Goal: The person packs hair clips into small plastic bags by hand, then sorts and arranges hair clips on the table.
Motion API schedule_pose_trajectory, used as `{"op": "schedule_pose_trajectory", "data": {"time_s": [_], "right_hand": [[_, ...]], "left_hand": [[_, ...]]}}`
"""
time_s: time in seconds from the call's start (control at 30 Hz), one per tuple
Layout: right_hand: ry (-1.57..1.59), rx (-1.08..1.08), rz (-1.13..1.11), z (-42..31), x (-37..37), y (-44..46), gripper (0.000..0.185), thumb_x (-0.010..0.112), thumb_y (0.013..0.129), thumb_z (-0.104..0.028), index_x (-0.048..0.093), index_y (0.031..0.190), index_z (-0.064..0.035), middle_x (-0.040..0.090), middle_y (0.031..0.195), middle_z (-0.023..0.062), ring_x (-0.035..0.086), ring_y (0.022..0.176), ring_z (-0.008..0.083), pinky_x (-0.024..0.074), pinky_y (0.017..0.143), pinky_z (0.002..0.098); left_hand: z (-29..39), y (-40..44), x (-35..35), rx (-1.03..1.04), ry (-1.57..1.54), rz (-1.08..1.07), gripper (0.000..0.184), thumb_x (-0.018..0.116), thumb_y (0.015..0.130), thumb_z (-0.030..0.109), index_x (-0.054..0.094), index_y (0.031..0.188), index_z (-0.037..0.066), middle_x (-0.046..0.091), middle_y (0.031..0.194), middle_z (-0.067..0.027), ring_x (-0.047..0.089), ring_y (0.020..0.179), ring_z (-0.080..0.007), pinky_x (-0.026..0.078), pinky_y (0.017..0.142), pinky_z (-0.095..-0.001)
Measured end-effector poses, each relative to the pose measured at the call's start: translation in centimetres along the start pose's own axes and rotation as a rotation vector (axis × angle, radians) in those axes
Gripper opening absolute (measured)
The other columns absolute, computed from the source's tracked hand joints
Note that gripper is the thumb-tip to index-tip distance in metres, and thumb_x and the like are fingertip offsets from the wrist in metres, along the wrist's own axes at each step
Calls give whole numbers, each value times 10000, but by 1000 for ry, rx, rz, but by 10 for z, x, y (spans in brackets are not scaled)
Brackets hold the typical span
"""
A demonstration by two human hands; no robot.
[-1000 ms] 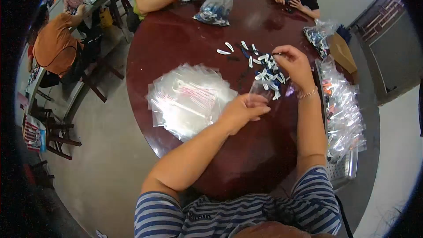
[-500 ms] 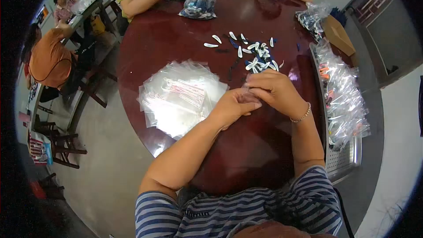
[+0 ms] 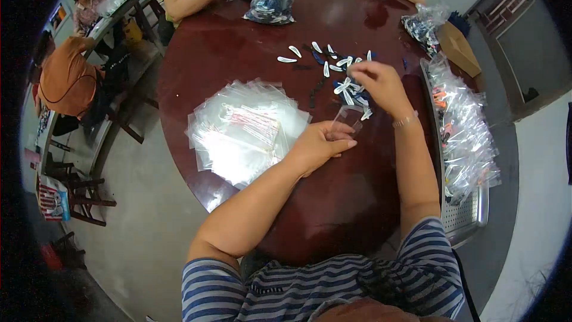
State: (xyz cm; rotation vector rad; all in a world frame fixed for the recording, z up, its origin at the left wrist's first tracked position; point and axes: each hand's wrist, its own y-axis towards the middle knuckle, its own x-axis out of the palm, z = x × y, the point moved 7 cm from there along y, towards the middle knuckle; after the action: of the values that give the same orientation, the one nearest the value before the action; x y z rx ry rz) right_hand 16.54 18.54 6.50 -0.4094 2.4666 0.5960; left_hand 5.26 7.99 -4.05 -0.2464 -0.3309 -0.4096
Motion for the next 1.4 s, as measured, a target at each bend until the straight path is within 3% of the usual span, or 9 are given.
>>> {"op": "schedule_pose_trajectory", "data": {"time_s": [0.1,0.3,0.4,0.57,0.9,1.1,1.17,1.3,1.4], "right_hand": [[-240,28,-21,59,11,46,199,629,846,-94,670,1024,-14,685,919,116,643,842,169,491,768,272],[-557,-22,140,118,40,116,249,618,790,-77,660,1032,-35,659,972,166,607,953,334,480,848,401],[-598,-27,15,131,49,126,189,645,781,-96,680,954,-29,666,922,163,624,896,329,492,804,388],[-440,116,178,132,22,108,186,711,770,-170,678,863,-12,663,766,112,634,699,203,497,655,325],[-385,104,140,88,12,83,214,694,821,-211,679,886,-8,650,704,84,582,609,134,463,593,280],[161,90,207,0,2,24,98,679,836,-99,671,863,-5,637,757,9,555,654,70,440,574,220],[281,-31,57,-34,9,-5,59,680,823,-58,667,860,-14,641,797,2,558,678,63,439,581,205],[-74,-71,-49,-56,13,-45,47,669,817,-55,662,842,-16,648,777,30,593,670,101,463,591,230],[-240,-288,-124,-64,19,-58,54,649,817,-63,658,827,-10,658,773,75,627,669,159,484,600,262]], "left_hand": [[-3,1,1,-1,50,-15,309,702,828,73,608,1112,-3,669,967,-62,621,846,-98,496,727,-226],[-6,4,-1,-25,26,-33,323,708,824,75,606,1118,-8,660,973,-65,608,867,-95,492,744,-222],[-4,2,0,-26,31,-37,330,715,818,77,605,1117,-12,661,972,-70,609,872,-104,491,771,-228],[-4,3,3,17,59,-62,331,723,810,82,611,1107,-12,661,973,-72,606,891,-113,484,809,-241],[-8,6,1,12,1,-58,312,724,812,89,617,1092,2,665,962,-50,613,862,-94,489,777,-238],[2,0,-5,-97,-156,3,285,692,842,99,609,1107,32,684,989,-47,643,889,-108,502,737,-241],[2,1,-5,-91,-150,-6,282,682,848,97,605,1112,35,685,998,-54,645,896,-112,501,736,-239],[3,-2,-1,-59,-98,-1,261,668,850,65,614,1104,35,682,999,-55,641,911,-114,503,764,-243],[4,0,4,67,46,-58,246,664,843,32,630,1086,30,678,995,-50,633,918,-114,502,800,-249]]}}
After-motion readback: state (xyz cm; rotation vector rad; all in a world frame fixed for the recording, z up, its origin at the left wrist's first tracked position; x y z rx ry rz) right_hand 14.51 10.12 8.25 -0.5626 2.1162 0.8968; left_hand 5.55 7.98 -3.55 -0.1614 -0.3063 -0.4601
